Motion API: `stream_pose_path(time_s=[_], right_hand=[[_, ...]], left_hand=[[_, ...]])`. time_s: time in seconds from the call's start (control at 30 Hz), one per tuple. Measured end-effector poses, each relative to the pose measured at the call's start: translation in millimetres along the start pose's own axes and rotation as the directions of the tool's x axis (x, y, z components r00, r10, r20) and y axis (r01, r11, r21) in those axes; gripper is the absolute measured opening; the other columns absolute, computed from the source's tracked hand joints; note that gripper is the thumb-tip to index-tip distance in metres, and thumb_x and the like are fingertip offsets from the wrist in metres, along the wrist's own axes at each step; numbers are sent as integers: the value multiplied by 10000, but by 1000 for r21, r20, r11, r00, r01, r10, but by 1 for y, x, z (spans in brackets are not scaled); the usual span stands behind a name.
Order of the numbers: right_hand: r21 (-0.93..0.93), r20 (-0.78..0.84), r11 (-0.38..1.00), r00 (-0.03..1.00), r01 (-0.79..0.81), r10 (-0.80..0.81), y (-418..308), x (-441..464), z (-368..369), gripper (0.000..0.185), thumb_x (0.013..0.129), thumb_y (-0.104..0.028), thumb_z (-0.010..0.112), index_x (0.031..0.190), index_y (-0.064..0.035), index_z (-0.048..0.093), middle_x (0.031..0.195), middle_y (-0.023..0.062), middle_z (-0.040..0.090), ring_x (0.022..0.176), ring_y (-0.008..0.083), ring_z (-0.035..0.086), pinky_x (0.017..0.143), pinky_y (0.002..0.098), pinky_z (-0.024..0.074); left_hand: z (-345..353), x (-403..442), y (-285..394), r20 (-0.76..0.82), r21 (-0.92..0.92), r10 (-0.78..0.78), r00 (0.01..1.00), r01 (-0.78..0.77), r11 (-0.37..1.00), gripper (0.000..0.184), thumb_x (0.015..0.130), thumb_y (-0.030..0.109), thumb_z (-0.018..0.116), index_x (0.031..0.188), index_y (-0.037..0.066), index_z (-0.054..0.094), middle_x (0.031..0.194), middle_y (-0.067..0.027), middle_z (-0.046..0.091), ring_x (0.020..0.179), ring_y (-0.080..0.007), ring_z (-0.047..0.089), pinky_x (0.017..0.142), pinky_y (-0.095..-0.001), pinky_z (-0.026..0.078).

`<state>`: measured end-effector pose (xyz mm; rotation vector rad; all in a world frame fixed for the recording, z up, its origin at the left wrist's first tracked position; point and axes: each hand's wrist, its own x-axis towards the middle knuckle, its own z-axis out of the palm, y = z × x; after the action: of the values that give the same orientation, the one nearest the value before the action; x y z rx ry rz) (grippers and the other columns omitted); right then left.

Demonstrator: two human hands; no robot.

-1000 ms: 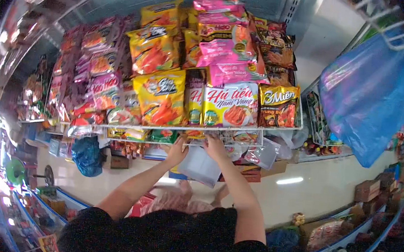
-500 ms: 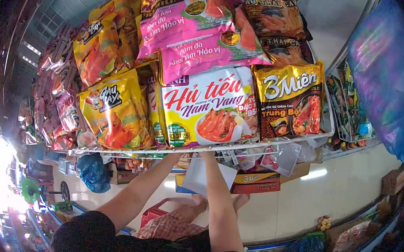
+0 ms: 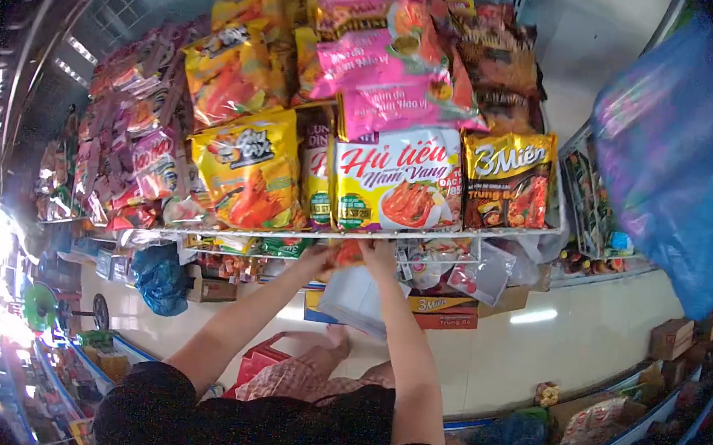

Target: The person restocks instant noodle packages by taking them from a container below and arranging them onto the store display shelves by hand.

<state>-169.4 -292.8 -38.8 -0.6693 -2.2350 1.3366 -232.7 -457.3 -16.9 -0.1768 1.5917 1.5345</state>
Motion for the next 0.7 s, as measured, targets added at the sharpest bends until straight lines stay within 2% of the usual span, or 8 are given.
stream_pose_path(time_s=[0.07,0.17,0.23,0.43,0.5,0.57,0.63,0.7], right_hand=[[-131,399,963,876,-236,269,9,-9,-19,467,809,-435,534,989,-8,599,857,211,627,846,370,595,764,438,462],[-277,678,923,626,-266,384,-102,-17,-100,552,803,-486,522,965,37,594,897,272,609,896,390,586,756,443,465],[-261,706,965,674,-41,220,-67,-35,-89,541,818,-480,545,977,36,578,791,189,636,665,288,631,628,380,490],[-232,788,947,614,222,49,-244,-56,-178,662,849,-387,564,1349,-48,293,1033,185,598,889,276,600,735,355,461],[13,730,955,651,295,-211,-291,-53,-195,674,848,-325,590,1367,-41,266,1083,183,578,931,237,590,763,338,461],[123,575,842,654,525,-492,-306,-38,-190,671,830,-180,632,1364,-10,264,1133,161,558,926,210,578,794,322,464],[85,638,975,741,204,-210,-357,-24,-200,608,838,-139,615,1353,-24,313,1168,128,529,994,175,543,823,294,447],[280,413,887,788,368,-457,-364,-4,-177,605,843,-144,603,1351,-13,301,1214,142,506,1002,187,538,840,282,437]], left_hand=[[-6,-25,-19,53,393,174,983,-180,902,309,827,327,624,920,33,603,701,-32,598,578,-119,543,453,-253,410],[15,-79,-23,-42,14,-2,999,3,1000,360,828,360,613,961,25,600,721,-31,600,575,-101,545,459,-237,405],[22,-117,-22,-40,-21,49,998,-50,999,375,832,309,615,1053,10,561,816,-42,603,658,-107,566,536,-235,439],[40,-247,42,-229,114,438,869,-423,899,478,836,241,637,1196,-25,470,864,-27,603,690,-80,566,591,-220,462],[44,-284,81,-159,65,537,829,-534,843,485,859,138,595,1261,-43,394,916,-61,607,780,-94,573,654,-237,479],[42,-286,103,-191,8,678,710,-690,724,496,856,74,575,1294,-20,363,906,-41,602,781,-87,556,703,-228,466],[42,-284,151,-245,167,829,503,-820,547,527,839,37,583,1315,17,358,885,-12,573,763,-60,524,654,-204,445],[39,-279,193,-277,232,895,349,-880,414,561,829,18,590,1335,38,350,934,1,487,708,-47,450,601,-188,398]])
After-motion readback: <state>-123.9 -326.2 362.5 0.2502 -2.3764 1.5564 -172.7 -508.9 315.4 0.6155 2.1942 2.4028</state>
